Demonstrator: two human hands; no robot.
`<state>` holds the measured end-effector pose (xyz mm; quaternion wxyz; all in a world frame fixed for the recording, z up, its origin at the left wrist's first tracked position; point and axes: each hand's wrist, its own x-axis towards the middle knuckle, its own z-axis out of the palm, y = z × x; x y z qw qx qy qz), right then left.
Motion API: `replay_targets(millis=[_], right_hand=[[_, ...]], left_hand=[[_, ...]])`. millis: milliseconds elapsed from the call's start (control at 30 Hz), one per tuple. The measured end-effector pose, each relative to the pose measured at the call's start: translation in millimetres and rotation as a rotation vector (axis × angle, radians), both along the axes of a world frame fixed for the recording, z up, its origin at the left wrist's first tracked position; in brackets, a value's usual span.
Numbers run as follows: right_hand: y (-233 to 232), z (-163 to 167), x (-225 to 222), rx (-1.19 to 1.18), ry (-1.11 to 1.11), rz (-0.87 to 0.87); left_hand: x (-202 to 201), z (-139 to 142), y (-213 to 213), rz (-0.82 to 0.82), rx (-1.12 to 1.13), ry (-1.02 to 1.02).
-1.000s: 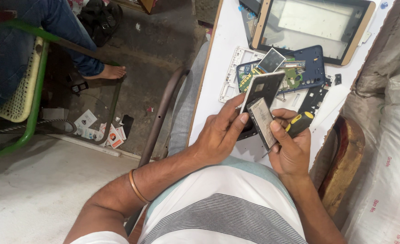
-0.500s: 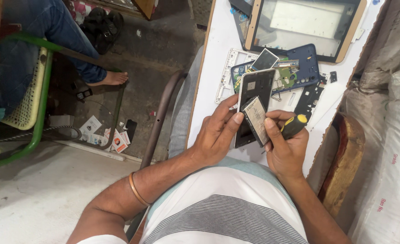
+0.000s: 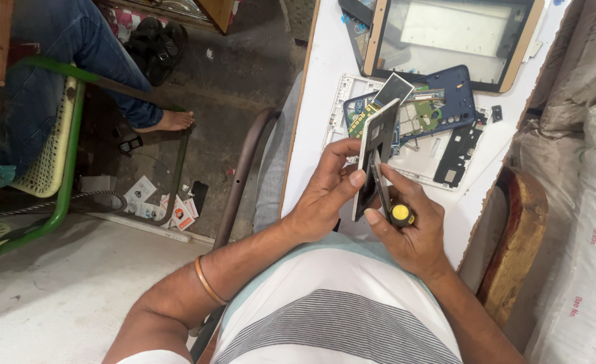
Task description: The person disassembles a mobile phone at a workbench. They use a screwdriver to remove screws from the phone's back cover, pry the cover open by hand, separate the frame from the housing, and lift the battery out of the phone body.
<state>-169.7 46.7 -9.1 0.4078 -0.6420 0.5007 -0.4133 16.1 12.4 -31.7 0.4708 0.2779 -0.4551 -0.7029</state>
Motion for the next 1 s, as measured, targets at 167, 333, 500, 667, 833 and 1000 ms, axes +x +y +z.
replay_targets(millis=[167,333,500,667,833,1000], right_hand=[[0,-2,-1,0.01,-0.079,0.03],[1,-1,-3,-0.032,0.052,0.07],[6,-9,-5,0.092,-0.007,-0.053],[8,-18,-7,0.178,-0.371,-0.296],[13,-19,-6,0.084,-0.284,-0.389],[15,-19,-6,-0.082,-0.074,-0.342]], left_hand=[[-2,-9,-2,-0.039,-0.025,0.039],[-2,-6,-3,-0.031,0.009,0.056],[0,2,-5,0.008,0.007,0.1],[1,4,-6,0.01,0.084,0.085],[-1,4,-5,-0.017,0.095,0.175],[-3,5,-4,-0.007,-0.043,0.051]])
